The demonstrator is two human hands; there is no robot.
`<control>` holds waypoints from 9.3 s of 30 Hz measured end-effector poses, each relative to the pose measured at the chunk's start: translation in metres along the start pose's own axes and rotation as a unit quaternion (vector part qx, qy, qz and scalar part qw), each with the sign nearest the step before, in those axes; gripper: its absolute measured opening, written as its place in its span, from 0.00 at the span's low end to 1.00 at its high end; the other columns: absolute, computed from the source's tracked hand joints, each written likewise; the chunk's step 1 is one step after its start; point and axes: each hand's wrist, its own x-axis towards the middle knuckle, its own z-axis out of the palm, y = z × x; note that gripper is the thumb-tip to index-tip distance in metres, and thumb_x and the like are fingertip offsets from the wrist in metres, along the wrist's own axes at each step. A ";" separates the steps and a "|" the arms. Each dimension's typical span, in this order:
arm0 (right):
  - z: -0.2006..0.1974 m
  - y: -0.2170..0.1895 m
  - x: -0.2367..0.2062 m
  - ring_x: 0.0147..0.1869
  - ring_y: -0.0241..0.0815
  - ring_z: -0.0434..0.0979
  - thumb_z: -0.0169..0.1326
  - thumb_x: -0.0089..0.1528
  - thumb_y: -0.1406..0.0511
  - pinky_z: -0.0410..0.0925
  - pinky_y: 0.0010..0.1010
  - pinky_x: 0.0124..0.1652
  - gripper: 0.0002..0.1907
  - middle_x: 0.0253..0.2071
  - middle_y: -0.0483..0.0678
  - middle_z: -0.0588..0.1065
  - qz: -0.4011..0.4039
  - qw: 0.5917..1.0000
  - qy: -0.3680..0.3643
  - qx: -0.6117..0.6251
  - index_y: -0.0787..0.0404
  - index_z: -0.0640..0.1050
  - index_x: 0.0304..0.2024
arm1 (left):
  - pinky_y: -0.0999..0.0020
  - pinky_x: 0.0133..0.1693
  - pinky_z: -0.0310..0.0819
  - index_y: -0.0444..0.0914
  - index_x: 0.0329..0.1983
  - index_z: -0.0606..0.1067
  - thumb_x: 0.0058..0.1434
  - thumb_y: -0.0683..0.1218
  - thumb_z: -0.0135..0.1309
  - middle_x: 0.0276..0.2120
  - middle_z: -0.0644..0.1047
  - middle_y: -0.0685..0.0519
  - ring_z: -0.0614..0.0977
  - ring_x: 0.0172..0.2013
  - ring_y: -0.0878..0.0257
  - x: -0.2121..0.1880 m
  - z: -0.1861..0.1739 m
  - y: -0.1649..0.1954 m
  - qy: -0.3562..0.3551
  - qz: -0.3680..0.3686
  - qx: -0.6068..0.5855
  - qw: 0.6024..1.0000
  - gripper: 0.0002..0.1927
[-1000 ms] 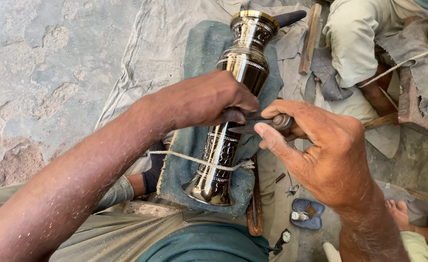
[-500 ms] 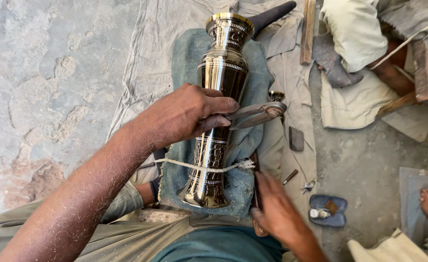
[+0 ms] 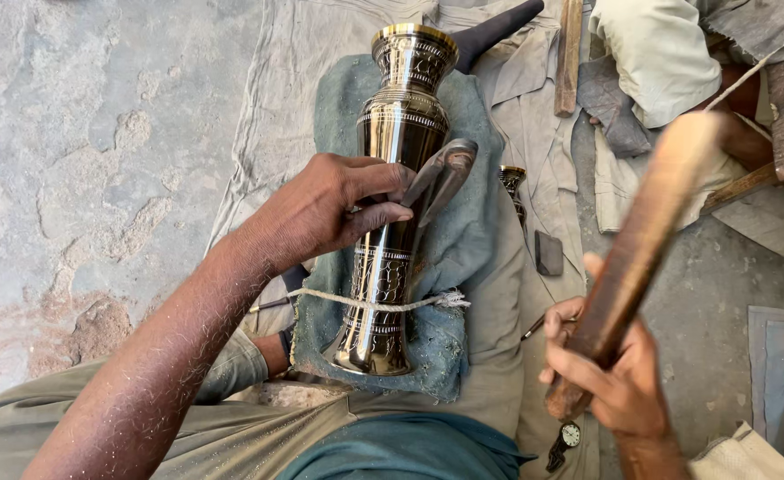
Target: The person holds a silver metal vase secured with a rope and uses a chisel and hammer to engrave decorative patterns on its surface. The person repeatedly strikes the chisel with the hammer to create intricate designs.
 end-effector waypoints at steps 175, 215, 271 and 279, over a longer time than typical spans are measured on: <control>0.079 -0.050 0.073 0.34 0.53 0.85 0.62 0.61 0.61 0.79 0.42 0.37 0.27 0.39 0.62 0.81 0.129 0.714 -0.143 -0.673 0.60 0.74 0.62 | 0.48 0.39 0.77 0.33 0.49 0.76 0.67 0.45 0.58 0.35 0.81 0.41 0.83 0.36 0.42 0.028 -0.025 -0.015 0.052 -0.001 0.036 0.998 0.12; 0.006 -0.067 0.053 0.33 0.40 0.80 0.70 0.55 0.67 0.75 0.32 0.28 0.41 0.39 0.52 0.78 0.028 0.863 0.105 -0.494 0.68 0.61 0.64 | 0.56 0.38 0.81 0.36 0.54 0.75 0.66 0.51 0.57 0.41 0.83 0.46 0.86 0.39 0.50 0.023 -0.020 -0.038 0.104 0.009 -0.057 0.993 0.18; 0.226 -0.127 0.254 0.36 0.48 0.85 0.59 0.54 0.76 0.76 0.38 0.33 0.14 0.34 0.55 0.81 -0.188 0.614 -0.422 -0.640 0.61 0.83 0.41 | 0.73 0.34 0.84 0.36 0.45 0.72 0.56 0.48 0.68 0.28 0.84 0.52 0.87 0.29 0.67 -0.020 0.020 -0.010 0.284 -0.218 -0.135 0.924 0.21; 0.178 -0.099 0.171 0.55 0.53 0.84 0.60 0.61 0.80 0.81 0.31 0.47 0.26 0.54 0.65 0.75 -0.275 0.859 -0.003 -0.433 0.67 0.63 0.55 | 0.58 0.32 0.79 0.43 0.49 0.76 0.58 0.52 0.66 0.37 0.87 0.54 0.88 0.31 0.58 0.051 -0.028 -0.063 0.055 -0.009 0.023 0.998 0.19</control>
